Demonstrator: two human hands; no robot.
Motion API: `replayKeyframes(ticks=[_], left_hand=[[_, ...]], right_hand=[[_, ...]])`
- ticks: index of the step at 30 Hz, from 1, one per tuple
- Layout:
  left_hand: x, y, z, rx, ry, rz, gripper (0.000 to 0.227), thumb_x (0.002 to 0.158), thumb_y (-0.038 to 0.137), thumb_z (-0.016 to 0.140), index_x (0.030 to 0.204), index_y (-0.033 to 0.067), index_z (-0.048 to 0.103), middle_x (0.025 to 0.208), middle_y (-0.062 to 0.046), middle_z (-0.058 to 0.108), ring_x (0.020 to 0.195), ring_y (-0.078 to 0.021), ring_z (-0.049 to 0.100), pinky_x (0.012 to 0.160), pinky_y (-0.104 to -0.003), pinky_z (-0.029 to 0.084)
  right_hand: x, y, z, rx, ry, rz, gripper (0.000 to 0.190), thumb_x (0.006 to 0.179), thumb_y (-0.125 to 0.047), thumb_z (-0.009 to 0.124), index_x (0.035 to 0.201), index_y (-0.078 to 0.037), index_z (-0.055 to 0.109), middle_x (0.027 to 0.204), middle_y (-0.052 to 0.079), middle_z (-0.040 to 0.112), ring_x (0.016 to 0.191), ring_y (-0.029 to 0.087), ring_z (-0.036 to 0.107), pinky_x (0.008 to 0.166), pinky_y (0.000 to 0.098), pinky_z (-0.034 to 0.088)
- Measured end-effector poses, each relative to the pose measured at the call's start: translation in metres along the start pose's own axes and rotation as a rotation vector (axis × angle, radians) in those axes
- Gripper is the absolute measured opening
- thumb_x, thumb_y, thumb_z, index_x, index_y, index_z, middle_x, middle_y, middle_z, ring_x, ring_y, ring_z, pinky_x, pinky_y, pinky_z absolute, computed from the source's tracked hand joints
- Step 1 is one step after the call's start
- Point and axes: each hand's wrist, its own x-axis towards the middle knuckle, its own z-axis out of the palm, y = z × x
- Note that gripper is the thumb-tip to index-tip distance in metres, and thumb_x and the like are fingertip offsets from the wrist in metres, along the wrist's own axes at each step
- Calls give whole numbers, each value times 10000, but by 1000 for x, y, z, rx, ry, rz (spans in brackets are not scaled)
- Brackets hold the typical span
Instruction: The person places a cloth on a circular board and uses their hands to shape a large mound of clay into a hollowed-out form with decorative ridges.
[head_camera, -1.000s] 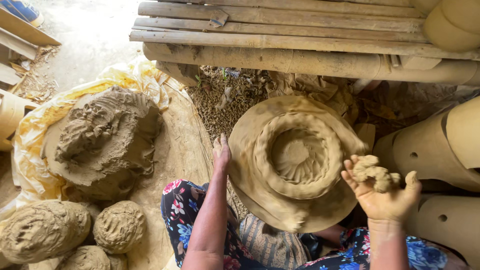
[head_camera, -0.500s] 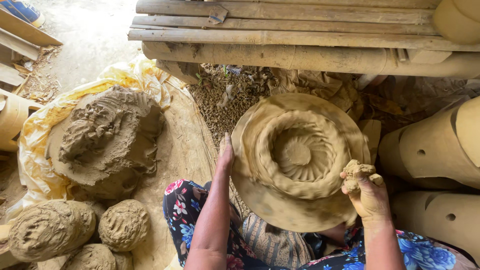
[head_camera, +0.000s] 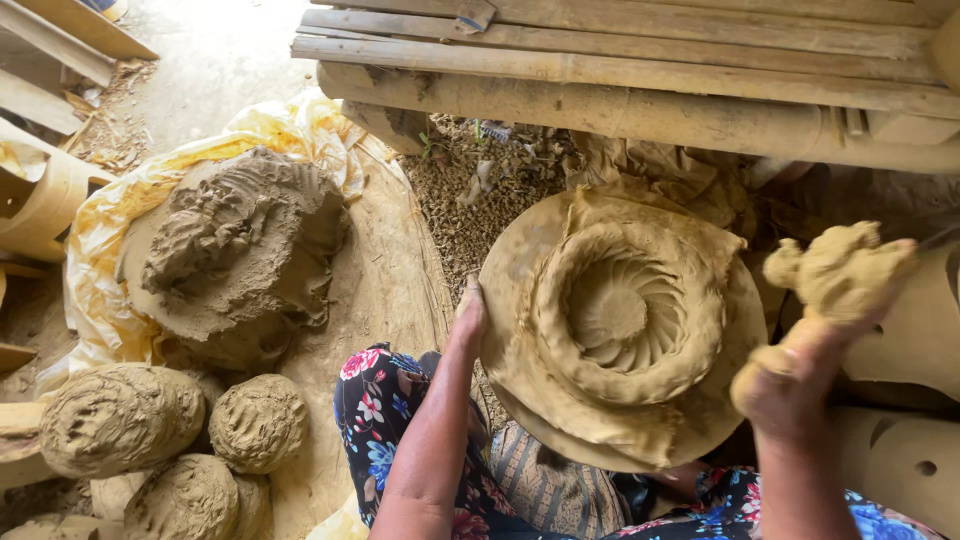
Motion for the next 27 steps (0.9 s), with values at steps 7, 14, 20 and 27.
replayKeyframes(ticks=[7, 14, 20, 27], left_hand=[[-20, -20, 0, 107, 81, 46, 763, 1075, 592, 174, 1595, 43, 277, 1644, -164, 330, 1505, -290, 318, 1234, -370, 234], [-33, -57, 1, 117, 72, 175, 714, 1079, 497, 176, 1517, -5, 431, 1541, -215, 486, 1433, -302, 448, 1190, -354, 322], [-29, -140, -7, 61, 124, 178, 694, 1063, 476, 198, 1534, -9, 355, 1592, -186, 385, 1478, -277, 360, 1218, -340, 250], [-26, -41, -30, 115, 296, 73, 747, 1019, 543, 360, 1566, 35, 334, 1612, -220, 344, 1479, -329, 350, 1206, -398, 256]], right_hand=[[-37, 70, 89, -750, -1160, 435, 638, 1018, -599, 266, 1353, -82, 429, 1370, 202, 417, 1260, 363, 434, 1082, 527, 343], [109, 30, 43, -675, -923, 548, 262, 1030, -221, 452, 1046, -57, 656, 799, 85, 594, 659, 165, 546, 580, 292, 475], [14, 85, 136, -522, -1334, 557, 219, 1001, -143, 439, 928, -65, 631, 755, 66, 552, 612, 132, 510, 550, 282, 490], [88, 92, 89, -642, -1340, 560, 231, 917, -7, 421, 842, -106, 616, 701, 59, 512, 547, 110, 467, 483, 296, 487]])
